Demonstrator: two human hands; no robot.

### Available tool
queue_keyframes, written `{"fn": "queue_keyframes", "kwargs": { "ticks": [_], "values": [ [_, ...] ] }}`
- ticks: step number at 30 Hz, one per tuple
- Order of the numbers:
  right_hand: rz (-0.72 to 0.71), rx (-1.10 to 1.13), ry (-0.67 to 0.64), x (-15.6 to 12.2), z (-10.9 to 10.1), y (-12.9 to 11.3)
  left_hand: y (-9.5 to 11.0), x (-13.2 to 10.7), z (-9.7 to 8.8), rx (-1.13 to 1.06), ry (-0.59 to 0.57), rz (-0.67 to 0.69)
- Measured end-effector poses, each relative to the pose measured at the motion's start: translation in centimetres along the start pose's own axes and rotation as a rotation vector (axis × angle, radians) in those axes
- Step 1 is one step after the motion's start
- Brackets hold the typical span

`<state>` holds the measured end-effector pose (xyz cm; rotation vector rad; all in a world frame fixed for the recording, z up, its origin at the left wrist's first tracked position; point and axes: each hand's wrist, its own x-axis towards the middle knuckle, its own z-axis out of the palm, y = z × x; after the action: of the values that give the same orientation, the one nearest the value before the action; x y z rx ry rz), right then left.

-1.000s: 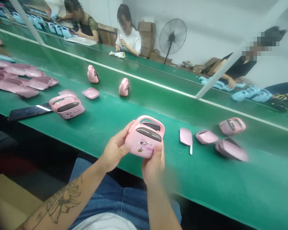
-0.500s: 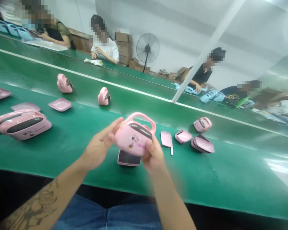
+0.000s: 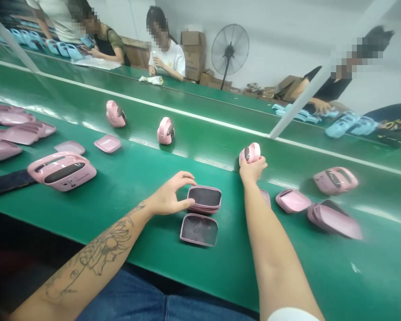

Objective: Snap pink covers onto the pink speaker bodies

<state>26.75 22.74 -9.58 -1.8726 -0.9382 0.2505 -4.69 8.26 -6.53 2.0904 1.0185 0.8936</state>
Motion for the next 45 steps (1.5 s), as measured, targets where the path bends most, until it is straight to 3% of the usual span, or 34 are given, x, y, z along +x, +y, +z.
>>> {"fn": "queue_keyframes", "kwargs": {
  "ticks": [3,7,12,16,23,27,32,35,37,39,41,45],
  "values": [
    [-0.084,-0.050,-0.023,-0.3,-1.0,0.4,0.8,-0.7,-1.1,0.072,0.046,0.000],
    [-0.275,-0.029,-0.057,-2.3,-4.6,-0.7,2.6,-3.2,-1.2,0.265,0.103,-0.237],
    [-0.454,0.094,-0.077,-8.2,-8.8,-1.5,3.8,-6.2,2.3,0.326,0.038,-0.288],
    [-0.524,0.167,-0.046,-12.2,-9.8,-1.3,4.0,-6.8,4.6,0.394,0.125,-0.258],
    [-0.700,0.247,0.036,-14.4,-11.2,-1.7,4.8,-7.3,6.6,0.532,0.286,-0.147],
    [-0.774,0.299,-0.075,-15.5,-11.9,-1.9,5.2,-8.0,6.8,0.552,0.330,-0.102],
    [-0.829,0.360,-0.322,-17.1,-13.1,-3.2,6.2,-8.6,6.0,0.458,0.449,-0.115],
    [-0.645,0.509,-0.688,-18.4,-13.9,-3.8,7.4,-7.9,4.4,0.330,0.549,-0.192],
    [-0.333,0.695,-1.017,-19.5,-14.0,-3.9,8.2,-6.6,3.2,0.240,0.588,-0.252],
    [-0.015,0.885,-1.234,-20.6,-13.8,-4.0,8.9,-4.5,2.3,0.171,0.598,-0.294],
    [0.170,1.044,-1.320,-21.3,-13.4,-4.2,9.4,-2.0,1.8,0.128,0.582,-0.311],
    [0.263,1.255,-1.283,-21.1,-12.7,-5.2,9.8,2.4,1.7,0.094,0.477,-0.270]
  ]
}}
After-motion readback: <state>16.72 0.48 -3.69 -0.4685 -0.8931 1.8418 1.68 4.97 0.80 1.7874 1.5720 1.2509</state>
